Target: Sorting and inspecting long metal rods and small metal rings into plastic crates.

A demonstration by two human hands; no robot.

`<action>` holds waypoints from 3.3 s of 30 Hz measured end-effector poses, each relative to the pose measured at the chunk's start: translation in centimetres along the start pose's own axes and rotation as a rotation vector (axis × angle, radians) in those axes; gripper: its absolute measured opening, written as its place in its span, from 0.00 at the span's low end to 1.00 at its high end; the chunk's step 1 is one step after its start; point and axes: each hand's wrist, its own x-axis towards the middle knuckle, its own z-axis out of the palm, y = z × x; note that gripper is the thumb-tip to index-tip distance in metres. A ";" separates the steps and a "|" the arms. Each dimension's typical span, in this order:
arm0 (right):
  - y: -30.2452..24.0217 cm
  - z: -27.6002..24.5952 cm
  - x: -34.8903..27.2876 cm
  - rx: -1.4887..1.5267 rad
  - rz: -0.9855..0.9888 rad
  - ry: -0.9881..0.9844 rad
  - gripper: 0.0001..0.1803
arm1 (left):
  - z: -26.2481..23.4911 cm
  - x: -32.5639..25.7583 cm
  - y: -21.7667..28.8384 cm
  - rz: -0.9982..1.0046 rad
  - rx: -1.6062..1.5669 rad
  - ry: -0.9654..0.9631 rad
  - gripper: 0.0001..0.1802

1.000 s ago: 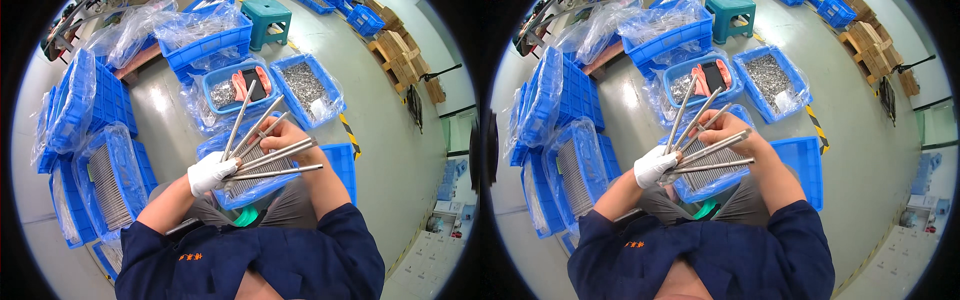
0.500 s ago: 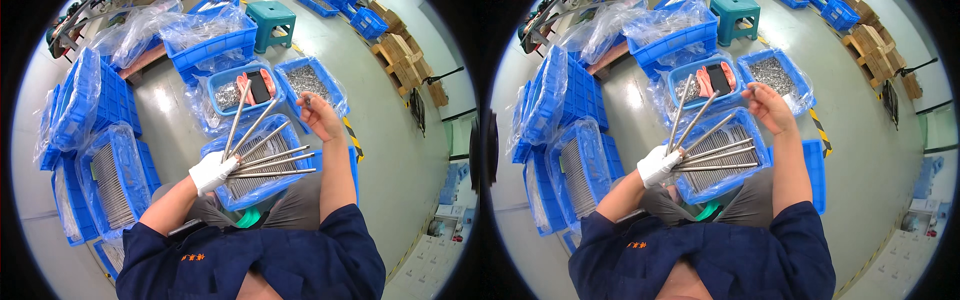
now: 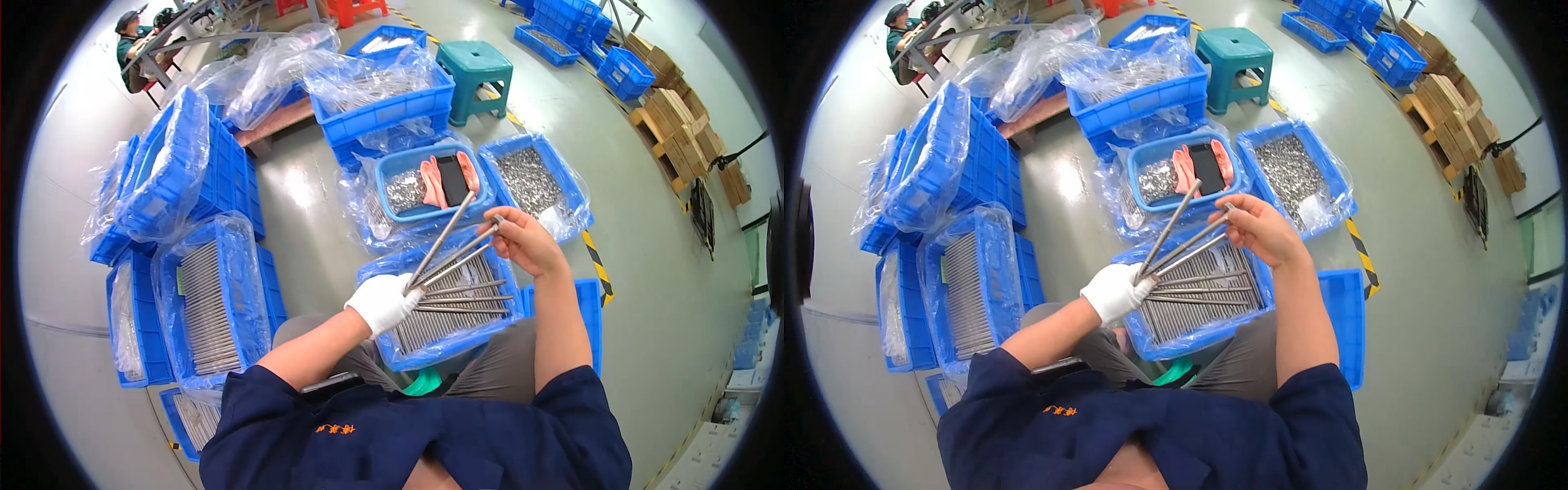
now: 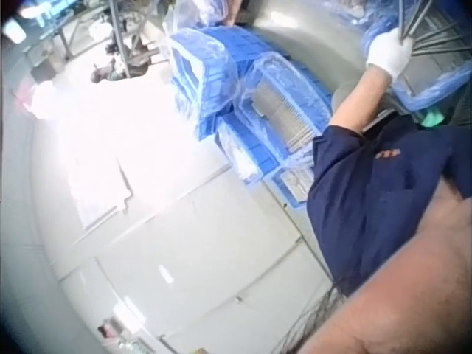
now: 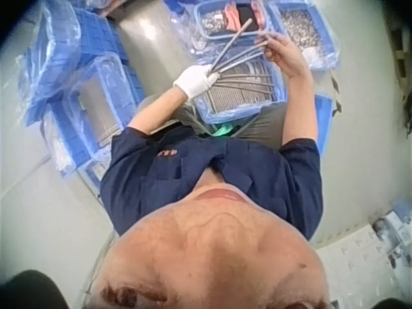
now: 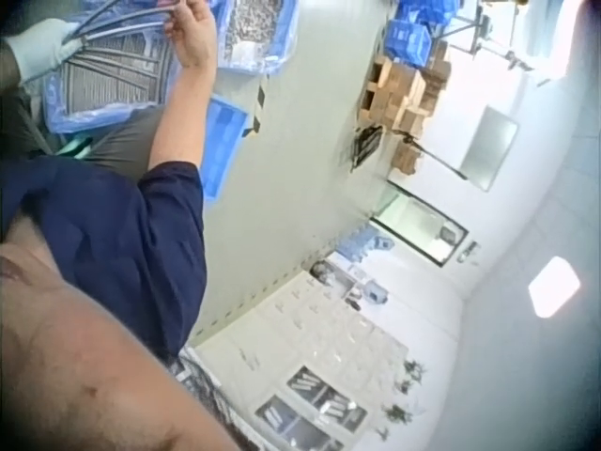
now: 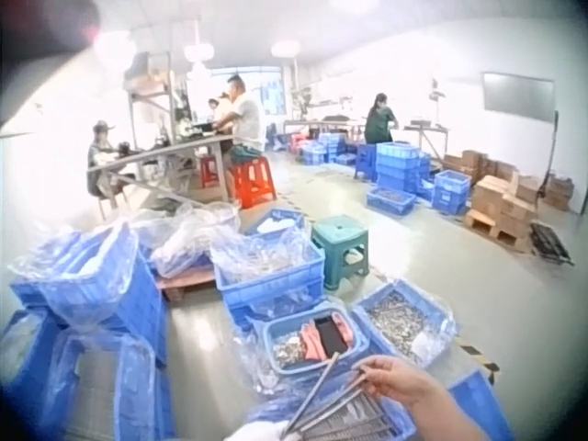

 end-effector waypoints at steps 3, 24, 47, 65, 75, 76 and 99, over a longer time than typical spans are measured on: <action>-0.4 0.3 -0.1 -0.098 0.017 0.003 0.13 | 0.0 -0.2 0.0 -0.012 0.070 0.007 0.17; 5.5 4.4 1.8 -0.073 0.123 0.052 0.17 | 1.3 1.0 -2.0 -0.002 0.068 0.087 0.19; 0.4 -0.2 -0.1 0.185 -0.110 -0.244 0.14 | -0.7 -1.9 0.8 -0.086 -0.697 -0.677 0.24; -0.9 0.9 -0.9 -0.049 -0.104 -0.116 0.17 | -0.2 -2.3 0.5 0.033 -0.847 -0.700 0.23; 2.2 3.4 0.1 -0.089 0.006 -0.301 0.17 | -0.6 -2.3 0.4 -0.017 -1.143 -0.748 0.21; 1.8 2.7 0.1 -0.055 0.019 -0.268 0.16 | -0.6 -2.3 0.5 0.009 -1.142 -0.784 0.19; -0.5 -3.9 0.3 0.523 -0.169 0.063 0.06 | 0.8 -2.0 -0.2 0.099 -1.450 -0.847 0.28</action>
